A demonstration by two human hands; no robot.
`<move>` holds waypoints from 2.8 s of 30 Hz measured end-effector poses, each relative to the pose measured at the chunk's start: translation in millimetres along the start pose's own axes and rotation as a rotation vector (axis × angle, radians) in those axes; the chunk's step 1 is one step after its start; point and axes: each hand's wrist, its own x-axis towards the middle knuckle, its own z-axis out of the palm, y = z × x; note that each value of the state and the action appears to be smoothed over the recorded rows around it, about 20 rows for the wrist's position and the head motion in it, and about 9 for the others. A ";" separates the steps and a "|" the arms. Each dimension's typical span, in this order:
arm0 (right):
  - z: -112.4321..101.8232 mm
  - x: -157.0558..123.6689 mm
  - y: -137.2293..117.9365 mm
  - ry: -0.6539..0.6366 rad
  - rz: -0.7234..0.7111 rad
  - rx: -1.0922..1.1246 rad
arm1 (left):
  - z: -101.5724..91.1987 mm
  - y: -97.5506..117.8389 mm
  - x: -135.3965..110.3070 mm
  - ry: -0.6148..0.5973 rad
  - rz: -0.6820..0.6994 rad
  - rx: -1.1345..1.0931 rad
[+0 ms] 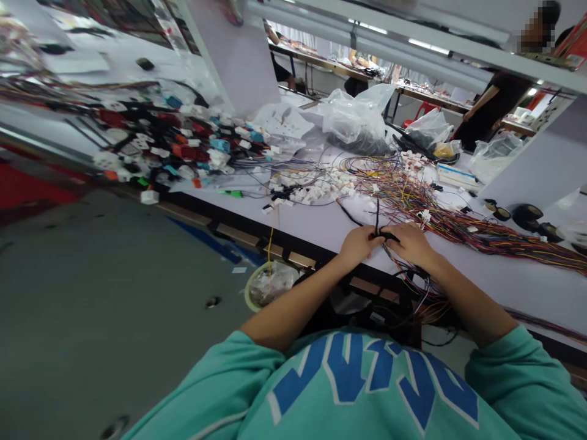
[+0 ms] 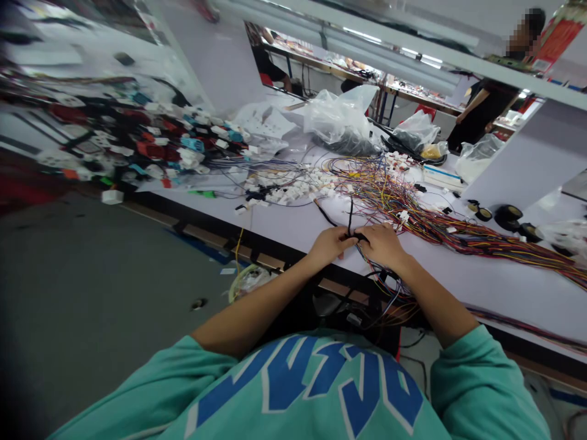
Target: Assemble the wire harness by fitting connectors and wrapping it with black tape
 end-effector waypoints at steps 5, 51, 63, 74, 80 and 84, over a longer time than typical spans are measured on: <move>-11.0 2.6 -12.0 -0.039 0.025 -0.162 | 3.8 0.4 1.7 0.032 -0.021 -0.006; -20.8 29.1 -26.3 -0.076 0.174 -0.269 | 7.1 6.0 14.9 0.248 0.025 0.100; -20.0 36.1 -15.2 -0.150 0.324 -0.169 | 7.3 1.3 22.9 0.242 0.190 0.216; -2.3 1.9 -22.6 0.007 0.101 -0.365 | 6.5 0.2 20.0 0.182 0.196 0.098; 5.9 -13.6 -18.9 0.124 -0.008 -0.393 | 11.1 0.7 15.0 0.101 0.219 0.003; 13.0 -19.0 -15.7 0.218 -0.050 -0.399 | 13.2 2.8 10.5 0.096 0.202 -0.002</move>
